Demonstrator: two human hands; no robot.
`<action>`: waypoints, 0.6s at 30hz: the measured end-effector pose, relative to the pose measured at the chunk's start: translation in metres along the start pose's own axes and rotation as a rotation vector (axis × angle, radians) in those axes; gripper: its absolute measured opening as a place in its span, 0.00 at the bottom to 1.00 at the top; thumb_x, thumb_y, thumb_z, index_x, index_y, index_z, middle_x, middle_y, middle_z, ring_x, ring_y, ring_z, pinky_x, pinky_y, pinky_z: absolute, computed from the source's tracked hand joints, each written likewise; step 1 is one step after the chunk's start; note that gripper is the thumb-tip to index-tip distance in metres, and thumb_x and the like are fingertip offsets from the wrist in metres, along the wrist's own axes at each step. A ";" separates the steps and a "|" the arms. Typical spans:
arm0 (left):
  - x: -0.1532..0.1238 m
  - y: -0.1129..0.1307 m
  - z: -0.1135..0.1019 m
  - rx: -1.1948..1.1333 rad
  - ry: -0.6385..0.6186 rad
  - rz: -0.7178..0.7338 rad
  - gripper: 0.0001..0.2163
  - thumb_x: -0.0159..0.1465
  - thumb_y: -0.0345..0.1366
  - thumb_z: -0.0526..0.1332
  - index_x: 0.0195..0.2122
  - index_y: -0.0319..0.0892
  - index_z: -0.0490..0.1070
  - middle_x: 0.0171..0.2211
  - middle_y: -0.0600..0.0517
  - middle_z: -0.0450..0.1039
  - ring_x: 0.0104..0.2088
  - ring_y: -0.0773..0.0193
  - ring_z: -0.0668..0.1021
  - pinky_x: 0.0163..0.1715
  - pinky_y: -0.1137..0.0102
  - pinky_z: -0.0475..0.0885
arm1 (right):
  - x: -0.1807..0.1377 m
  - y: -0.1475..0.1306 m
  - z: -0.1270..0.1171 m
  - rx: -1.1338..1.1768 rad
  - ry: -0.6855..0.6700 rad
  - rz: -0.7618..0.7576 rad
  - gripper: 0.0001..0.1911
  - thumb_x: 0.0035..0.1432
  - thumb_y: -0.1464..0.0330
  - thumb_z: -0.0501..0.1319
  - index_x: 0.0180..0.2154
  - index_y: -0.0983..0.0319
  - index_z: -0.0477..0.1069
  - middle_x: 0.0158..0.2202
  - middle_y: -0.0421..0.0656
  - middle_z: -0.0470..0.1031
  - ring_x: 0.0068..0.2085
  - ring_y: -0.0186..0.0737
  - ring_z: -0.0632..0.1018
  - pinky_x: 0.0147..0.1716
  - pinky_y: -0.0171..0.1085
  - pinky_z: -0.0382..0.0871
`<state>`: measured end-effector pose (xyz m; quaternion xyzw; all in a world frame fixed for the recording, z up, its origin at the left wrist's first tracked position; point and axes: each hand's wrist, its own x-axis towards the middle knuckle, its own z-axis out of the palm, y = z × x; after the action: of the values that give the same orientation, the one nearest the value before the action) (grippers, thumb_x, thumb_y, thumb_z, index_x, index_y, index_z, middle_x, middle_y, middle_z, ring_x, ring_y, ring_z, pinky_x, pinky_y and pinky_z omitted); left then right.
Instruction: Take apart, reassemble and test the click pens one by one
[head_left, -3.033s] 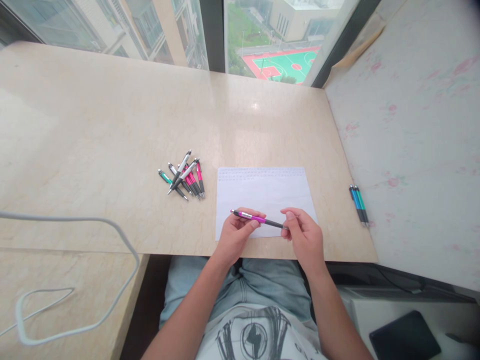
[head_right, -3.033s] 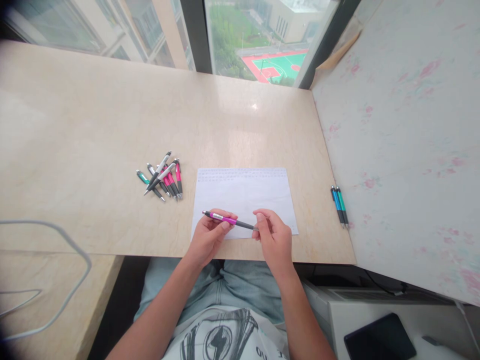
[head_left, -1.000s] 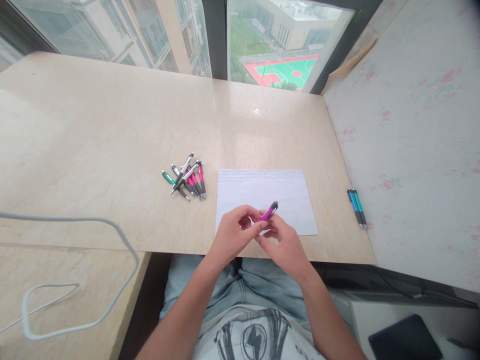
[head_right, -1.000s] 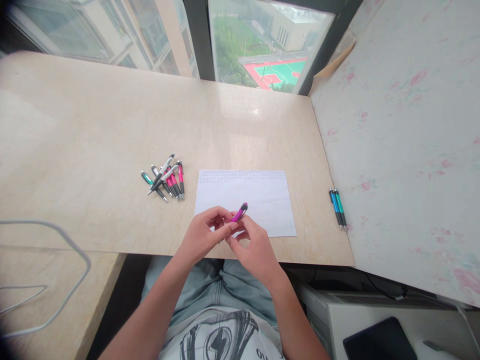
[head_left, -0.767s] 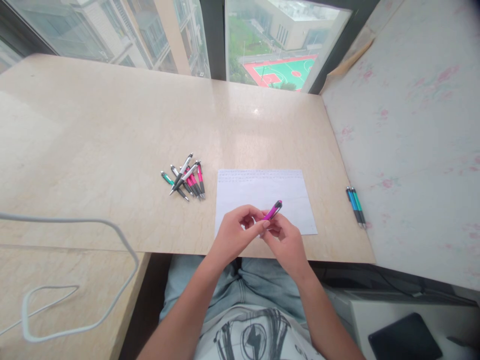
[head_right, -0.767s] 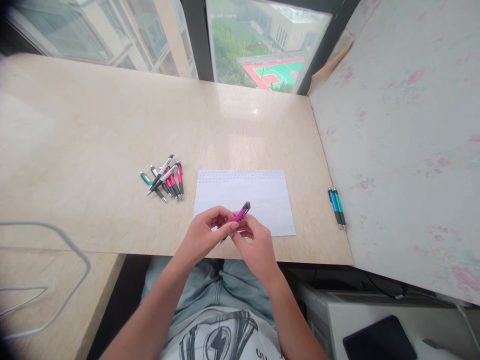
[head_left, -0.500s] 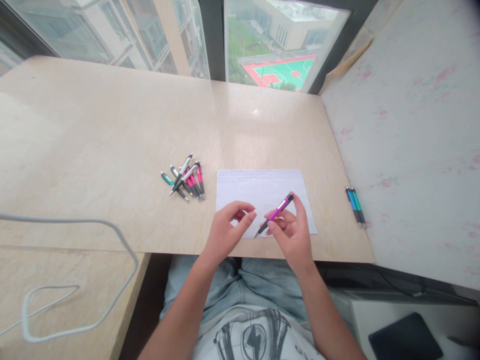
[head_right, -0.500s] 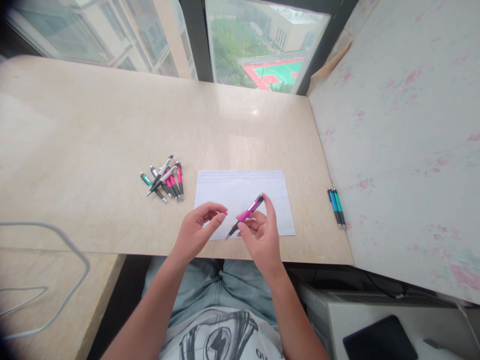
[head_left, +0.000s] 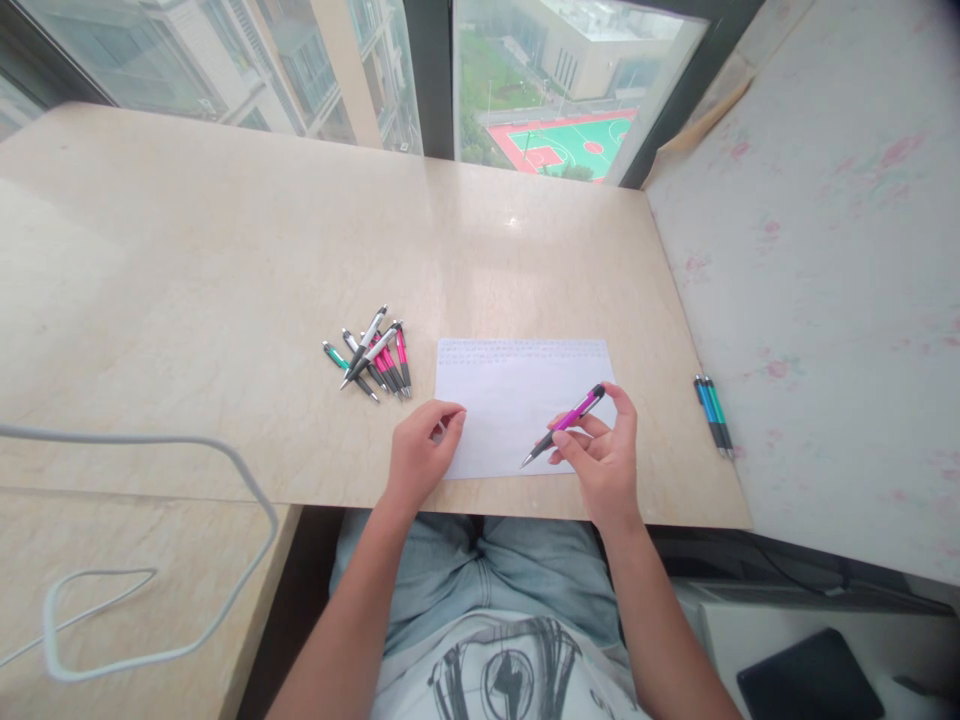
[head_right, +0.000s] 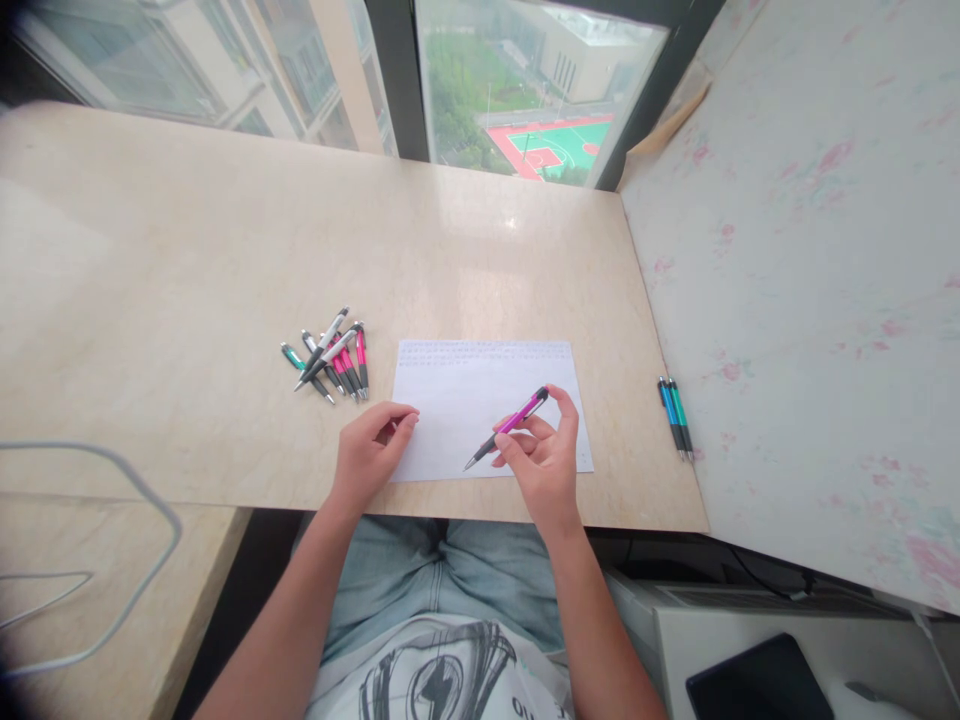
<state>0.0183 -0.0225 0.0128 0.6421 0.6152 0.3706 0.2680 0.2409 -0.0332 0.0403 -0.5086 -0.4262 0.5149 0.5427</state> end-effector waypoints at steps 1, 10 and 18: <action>0.000 0.000 0.000 0.003 -0.005 0.003 0.07 0.66 0.36 0.57 0.35 0.43 0.74 0.33 0.51 0.77 0.31 0.64 0.76 0.34 0.70 0.70 | 0.001 0.001 0.000 -0.003 0.004 0.000 0.43 0.54 0.65 0.68 0.63 0.50 0.44 0.36 0.38 0.78 0.33 0.38 0.80 0.26 0.35 0.76; 0.000 0.001 0.000 0.048 -0.043 0.010 0.08 0.66 0.36 0.56 0.34 0.43 0.73 0.33 0.51 0.77 0.31 0.64 0.75 0.35 0.70 0.69 | 0.005 0.004 -0.004 0.001 0.089 -0.067 0.41 0.53 0.65 0.68 0.61 0.49 0.47 0.34 0.38 0.77 0.32 0.39 0.80 0.22 0.32 0.72; 0.000 0.000 0.001 0.052 -0.046 0.007 0.08 0.65 0.36 0.56 0.35 0.43 0.74 0.32 0.51 0.77 0.32 0.63 0.75 0.35 0.69 0.70 | 0.007 0.005 -0.006 0.006 0.181 -0.090 0.41 0.55 0.65 0.67 0.64 0.49 0.47 0.36 0.39 0.76 0.34 0.38 0.79 0.23 0.33 0.73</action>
<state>0.0188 -0.0220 0.0124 0.6594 0.6160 0.3406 0.2639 0.2472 -0.0273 0.0344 -0.5318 -0.3962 0.4432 0.6031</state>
